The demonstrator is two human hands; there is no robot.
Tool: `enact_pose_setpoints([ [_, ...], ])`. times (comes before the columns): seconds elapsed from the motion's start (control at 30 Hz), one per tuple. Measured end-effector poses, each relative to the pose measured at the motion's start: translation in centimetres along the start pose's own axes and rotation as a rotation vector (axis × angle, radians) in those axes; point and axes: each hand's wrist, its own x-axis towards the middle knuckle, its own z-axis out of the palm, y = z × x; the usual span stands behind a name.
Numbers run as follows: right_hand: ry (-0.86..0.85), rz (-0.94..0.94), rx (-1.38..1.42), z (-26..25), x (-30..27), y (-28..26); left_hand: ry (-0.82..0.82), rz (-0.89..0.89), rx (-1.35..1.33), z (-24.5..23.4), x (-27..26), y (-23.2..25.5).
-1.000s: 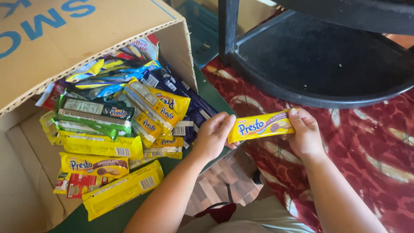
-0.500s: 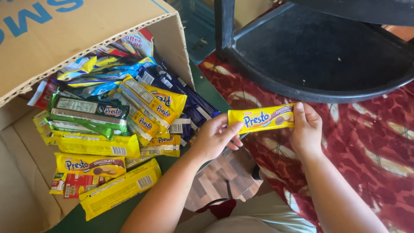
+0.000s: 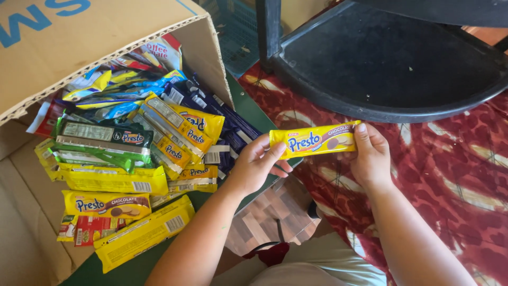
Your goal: The person sits on the floor and sorts snack items from a large cardboard box onto a black rotating shelf. They pick up various packaged snacks, including crackers and chocolate bars, and place them on the shelf.
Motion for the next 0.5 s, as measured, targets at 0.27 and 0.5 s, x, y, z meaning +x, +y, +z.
enact_pose_setpoints([
  [0.27, -0.028, -0.087, -0.111, -0.9, 0.2, 1.9, -0.002, 0.013, 0.013, -0.1, 0.1, 0.1],
  [0.5, -0.060, -0.093, 0.097, 0.8, -0.8, 0.4, 0.117, 0.101, 0.014, -0.1, 0.4, -0.6],
])
